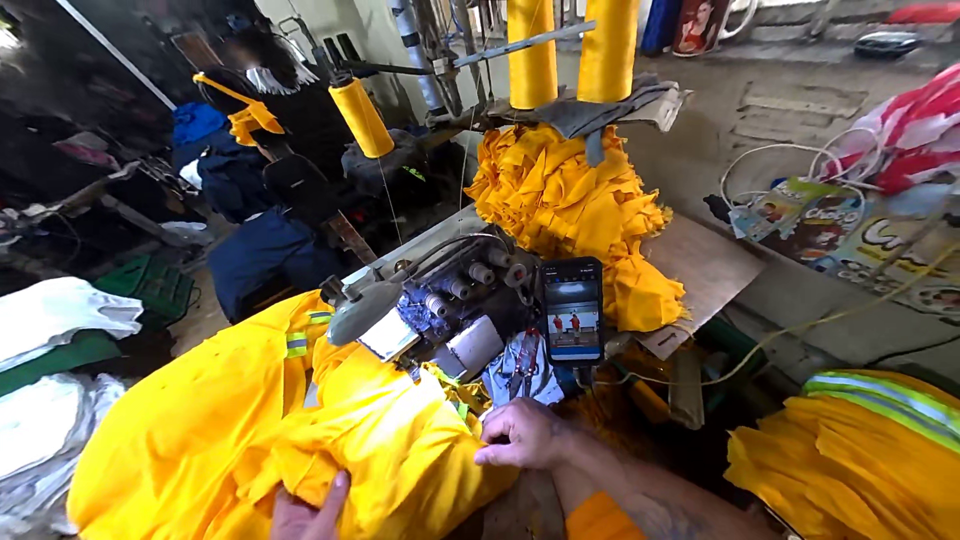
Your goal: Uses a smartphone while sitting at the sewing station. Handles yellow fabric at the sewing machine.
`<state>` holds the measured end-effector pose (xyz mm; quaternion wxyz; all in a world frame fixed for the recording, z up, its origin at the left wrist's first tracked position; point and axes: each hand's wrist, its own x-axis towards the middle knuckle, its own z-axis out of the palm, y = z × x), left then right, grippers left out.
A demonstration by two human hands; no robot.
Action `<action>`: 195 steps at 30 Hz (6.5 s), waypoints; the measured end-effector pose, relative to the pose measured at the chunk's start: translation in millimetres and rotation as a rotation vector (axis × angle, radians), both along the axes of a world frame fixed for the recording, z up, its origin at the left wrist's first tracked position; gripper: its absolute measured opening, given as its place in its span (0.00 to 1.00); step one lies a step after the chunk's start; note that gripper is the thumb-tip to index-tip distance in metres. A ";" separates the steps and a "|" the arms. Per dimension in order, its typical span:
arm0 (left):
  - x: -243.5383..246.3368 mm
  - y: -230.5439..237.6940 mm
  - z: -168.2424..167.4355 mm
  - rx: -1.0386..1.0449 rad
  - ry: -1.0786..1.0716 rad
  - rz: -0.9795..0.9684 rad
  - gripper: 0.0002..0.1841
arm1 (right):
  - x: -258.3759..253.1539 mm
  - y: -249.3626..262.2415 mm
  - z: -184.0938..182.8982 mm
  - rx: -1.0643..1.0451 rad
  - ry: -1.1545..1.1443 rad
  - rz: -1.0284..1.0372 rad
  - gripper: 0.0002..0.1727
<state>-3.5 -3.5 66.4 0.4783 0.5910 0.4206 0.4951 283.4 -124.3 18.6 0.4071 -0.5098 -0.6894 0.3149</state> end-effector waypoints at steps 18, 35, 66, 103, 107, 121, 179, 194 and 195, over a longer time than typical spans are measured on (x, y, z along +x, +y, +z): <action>-8.5 4.1 21.6 -0.127 -0.262 0.009 0.07 | 1.1 4.2 -0.6 0.010 -0.004 0.013 0.23; 6.4 16.3 -4.1 -0.070 -0.083 0.157 0.07 | 3.3 1.9 3.4 -0.013 0.038 0.020 0.23; 10.5 43.9 -36.3 0.157 -0.140 0.089 0.05 | -5.0 24.4 -1.4 0.100 0.082 -0.068 0.26; 2.1 41.7 -37.0 0.133 -0.149 0.081 0.06 | -5.9 20.0 -1.9 0.090 0.081 -0.103 0.24; 3.5 41.6 -35.9 0.134 -0.131 0.093 0.07 | -6.3 19.9 -1.6 0.089 0.077 -0.109 0.23; 2.7 40.6 -34.8 0.120 -0.133 0.098 0.06 | -6.3 21.6 -3.6 0.148 0.108 -0.092 0.23; 5.1 39.7 -34.9 0.128 -0.178 0.127 0.06 | -6.3 19.8 8.7 -0.067 0.257 -0.116 0.31; 7.2 37.7 -32.2 0.124 -0.199 0.133 0.06 | -3.4 22.3 -1.5 0.057 0.133 -0.082 0.21; 6.9 38.1 -32.9 0.124 -0.201 0.133 0.06 | -3.6 22.4 -1.2 0.057 0.130 -0.083 0.20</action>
